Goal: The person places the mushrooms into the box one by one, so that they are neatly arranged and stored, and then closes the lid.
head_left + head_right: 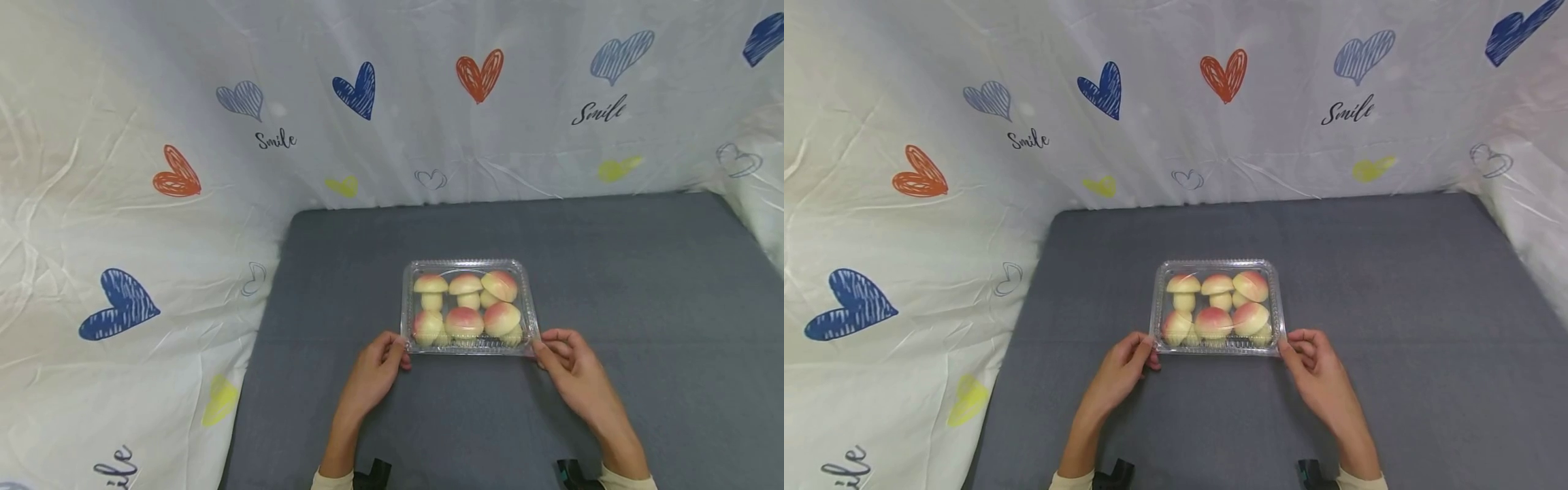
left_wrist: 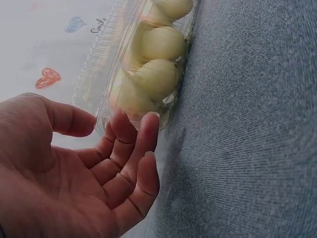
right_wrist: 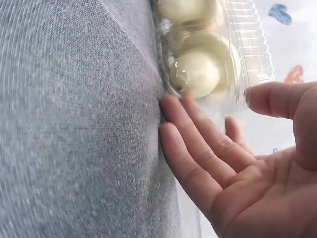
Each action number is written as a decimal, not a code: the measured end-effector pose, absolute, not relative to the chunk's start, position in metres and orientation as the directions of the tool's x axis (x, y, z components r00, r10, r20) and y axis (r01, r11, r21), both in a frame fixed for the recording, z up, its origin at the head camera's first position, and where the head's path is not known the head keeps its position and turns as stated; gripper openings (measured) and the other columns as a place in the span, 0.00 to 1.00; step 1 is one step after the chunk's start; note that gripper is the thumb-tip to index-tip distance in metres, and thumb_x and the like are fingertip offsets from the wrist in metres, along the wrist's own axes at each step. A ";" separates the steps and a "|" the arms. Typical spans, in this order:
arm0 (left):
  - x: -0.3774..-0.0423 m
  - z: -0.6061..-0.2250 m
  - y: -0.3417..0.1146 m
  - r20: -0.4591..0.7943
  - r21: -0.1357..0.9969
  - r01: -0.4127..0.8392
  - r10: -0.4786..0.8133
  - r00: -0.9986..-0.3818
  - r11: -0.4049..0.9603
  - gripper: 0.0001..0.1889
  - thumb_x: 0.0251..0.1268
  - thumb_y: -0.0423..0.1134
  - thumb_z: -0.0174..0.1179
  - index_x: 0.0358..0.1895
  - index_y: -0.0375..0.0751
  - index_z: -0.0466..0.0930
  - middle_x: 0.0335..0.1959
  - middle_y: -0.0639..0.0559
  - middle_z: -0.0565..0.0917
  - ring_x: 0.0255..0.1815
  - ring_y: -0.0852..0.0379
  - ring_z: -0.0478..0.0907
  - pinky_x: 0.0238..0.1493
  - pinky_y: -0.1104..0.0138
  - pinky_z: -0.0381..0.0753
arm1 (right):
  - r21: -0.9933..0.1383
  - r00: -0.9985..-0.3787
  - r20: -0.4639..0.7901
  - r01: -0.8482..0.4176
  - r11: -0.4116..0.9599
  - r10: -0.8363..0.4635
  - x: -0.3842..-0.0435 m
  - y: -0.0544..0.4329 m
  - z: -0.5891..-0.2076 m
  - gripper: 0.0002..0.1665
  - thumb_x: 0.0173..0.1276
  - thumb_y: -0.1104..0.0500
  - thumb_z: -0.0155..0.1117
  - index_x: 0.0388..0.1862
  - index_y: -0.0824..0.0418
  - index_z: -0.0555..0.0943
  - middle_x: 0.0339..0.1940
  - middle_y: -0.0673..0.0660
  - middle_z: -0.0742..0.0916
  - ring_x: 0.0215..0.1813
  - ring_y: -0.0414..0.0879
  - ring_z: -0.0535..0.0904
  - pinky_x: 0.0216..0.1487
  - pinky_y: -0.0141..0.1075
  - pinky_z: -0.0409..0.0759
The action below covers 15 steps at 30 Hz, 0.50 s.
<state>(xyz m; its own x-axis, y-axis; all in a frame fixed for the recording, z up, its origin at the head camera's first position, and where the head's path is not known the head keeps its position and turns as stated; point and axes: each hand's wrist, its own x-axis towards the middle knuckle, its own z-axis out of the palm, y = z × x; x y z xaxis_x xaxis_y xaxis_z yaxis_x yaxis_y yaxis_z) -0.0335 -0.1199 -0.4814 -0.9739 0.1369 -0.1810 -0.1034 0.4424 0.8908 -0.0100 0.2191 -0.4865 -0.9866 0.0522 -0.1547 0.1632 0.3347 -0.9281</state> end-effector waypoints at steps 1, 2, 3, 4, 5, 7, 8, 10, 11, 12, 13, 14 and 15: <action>-0.034 -0.482 -0.120 -0.180 0.891 -0.102 0.137 -0.974 0.443 0.16 0.87 0.48 0.51 0.48 0.43 0.84 0.34 0.54 0.88 0.39 0.57 0.87 0.50 0.61 0.81 | -0.924 -0.984 -0.174 0.179 0.338 0.047 -0.010 0.219 -0.486 0.25 0.85 0.50 0.58 0.63 0.71 0.71 0.55 0.69 0.89 0.47 0.36 0.89 0.46 0.29 0.86; -0.034 -0.482 -0.120 -0.178 0.891 -0.100 0.139 -0.974 0.443 0.16 0.87 0.48 0.51 0.47 0.43 0.84 0.34 0.54 0.88 0.39 0.57 0.87 0.49 0.62 0.80 | -0.918 -0.980 -0.197 0.199 0.344 0.040 -0.010 0.219 -0.486 0.26 0.86 0.48 0.57 0.62 0.71 0.72 0.53 0.68 0.90 0.46 0.38 0.90 0.45 0.31 0.86; -0.034 -0.482 -0.121 -0.177 0.892 -0.098 0.141 -0.974 0.441 0.16 0.87 0.48 0.51 0.47 0.42 0.84 0.33 0.53 0.88 0.39 0.56 0.87 0.48 0.62 0.80 | -0.912 -0.975 -0.221 0.218 0.348 0.032 -0.010 0.219 -0.486 0.27 0.86 0.47 0.56 0.61 0.72 0.74 0.50 0.66 0.91 0.45 0.40 0.90 0.45 0.32 0.87; -0.033 -0.482 -0.121 -0.176 0.894 -0.096 0.145 -0.974 0.438 0.16 0.87 0.47 0.51 0.47 0.42 0.84 0.33 0.53 0.88 0.39 0.55 0.87 0.48 0.63 0.80 | -0.906 -0.970 -0.242 0.235 0.351 0.026 -0.011 0.219 -0.486 0.28 0.86 0.46 0.56 0.58 0.72 0.77 0.48 0.65 0.91 0.44 0.41 0.91 0.43 0.33 0.87; -0.033 -0.482 -0.121 -0.175 0.895 -0.094 0.149 -0.973 0.436 0.16 0.87 0.47 0.51 0.47 0.41 0.84 0.33 0.53 0.88 0.39 0.54 0.87 0.47 0.64 0.80 | -0.904 -0.966 -0.259 0.250 0.348 0.019 -0.011 0.220 -0.486 0.29 0.86 0.45 0.55 0.56 0.73 0.79 0.45 0.63 0.92 0.42 0.43 0.91 0.43 0.34 0.88; -0.033 -0.483 -0.121 -0.174 0.897 -0.092 0.155 -0.972 0.433 0.16 0.87 0.47 0.50 0.47 0.41 0.84 0.33 0.53 0.88 0.39 0.51 0.87 0.46 0.64 0.79 | -0.901 -0.958 -0.287 0.273 0.338 0.008 -0.011 0.220 -0.487 0.30 0.86 0.44 0.54 0.52 0.73 0.82 0.40 0.62 0.92 0.39 0.45 0.91 0.41 0.36 0.88; -0.033 -0.483 -0.121 -0.175 0.897 -0.092 0.158 -0.972 0.432 0.16 0.87 0.47 0.50 0.47 0.40 0.84 0.33 0.53 0.88 0.39 0.50 0.86 0.45 0.64 0.79 | -0.899 -0.955 -0.296 0.281 0.336 0.006 -0.011 0.220 -0.488 0.31 0.86 0.43 0.54 0.50 0.72 0.83 0.38 0.60 0.91 0.39 0.45 0.91 0.40 0.37 0.88; -0.033 -0.483 -0.121 -0.179 0.897 -0.094 0.160 -0.971 0.431 0.16 0.87 0.45 0.49 0.47 0.40 0.84 0.33 0.53 0.88 0.39 0.48 0.86 0.44 0.64 0.79 | -0.904 -0.956 -0.294 0.278 0.326 0.001 -0.011 0.220 -0.489 0.30 0.87 0.44 0.53 0.48 0.72 0.83 0.36 0.60 0.90 0.37 0.46 0.90 0.39 0.37 0.88; -0.033 -0.484 -0.121 -0.180 0.897 -0.095 0.161 -0.970 0.431 0.16 0.87 0.45 0.49 0.46 0.40 0.84 0.33 0.54 0.88 0.39 0.48 0.86 0.44 0.64 0.79 | -0.906 -0.957 -0.290 0.274 0.321 -0.001 -0.011 0.220 -0.490 0.30 0.87 0.45 0.53 0.48 0.72 0.83 0.35 0.60 0.90 0.37 0.46 0.90 0.39 0.38 0.88; -0.033 -0.484 -0.121 -0.182 0.897 -0.096 0.162 -0.970 0.431 0.15 0.87 0.44 0.49 0.46 0.41 0.84 0.33 0.54 0.88 0.39 0.48 0.87 0.44 0.64 0.79 | -0.909 -0.959 -0.284 0.268 0.319 -0.002 -0.011 0.220 -0.491 0.29 0.87 0.45 0.53 0.47 0.72 0.83 0.35 0.60 0.90 0.37 0.45 0.90 0.39 0.38 0.89; -0.033 -0.484 -0.120 -0.183 0.897 -0.096 0.164 -0.969 0.432 0.15 0.86 0.43 0.49 0.46 0.41 0.84 0.32 0.54 0.88 0.39 0.49 0.87 0.44 0.64 0.79 | -0.912 -0.960 -0.279 0.263 0.315 -0.004 -0.011 0.220 -0.491 0.29 0.87 0.46 0.53 0.47 0.72 0.83 0.34 0.60 0.89 0.37 0.45 0.90 0.39 0.38 0.88; -0.033 -0.485 -0.120 -0.185 0.897 -0.098 0.165 -0.969 0.432 0.15 0.86 0.43 0.49 0.46 0.42 0.84 0.32 0.54 0.88 0.39 0.50 0.87 0.45 0.64 0.79 | -0.914 -0.962 -0.272 0.256 0.316 -0.010 -0.011 0.221 -0.492 0.28 0.88 0.46 0.52 0.47 0.72 0.83 0.34 0.59 0.89 0.37 0.45 0.89 0.39 0.37 0.88; -0.033 -0.485 -0.120 -0.187 0.897 -0.099 0.166 -0.968 0.431 0.14 0.86 0.42 0.49 0.46 0.42 0.84 0.32 0.54 0.88 0.39 0.51 0.87 0.45 0.64 0.79 | -0.916 -0.964 -0.267 0.249 0.313 -0.014 -0.011 0.221 -0.492 0.28 0.88 0.47 0.52 0.47 0.72 0.82 0.34 0.59 0.89 0.36 0.45 0.89 0.39 0.37 0.88</action>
<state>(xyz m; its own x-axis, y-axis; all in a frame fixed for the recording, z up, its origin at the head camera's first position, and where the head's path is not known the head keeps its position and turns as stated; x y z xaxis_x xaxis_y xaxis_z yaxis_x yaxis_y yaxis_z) -0.0329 -0.1197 -0.4852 -0.9683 0.1662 -0.1865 -0.0987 0.4314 0.8968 -0.0115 0.2207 -0.4921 -0.9636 -0.0137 -0.2669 0.2493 0.3133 -0.9163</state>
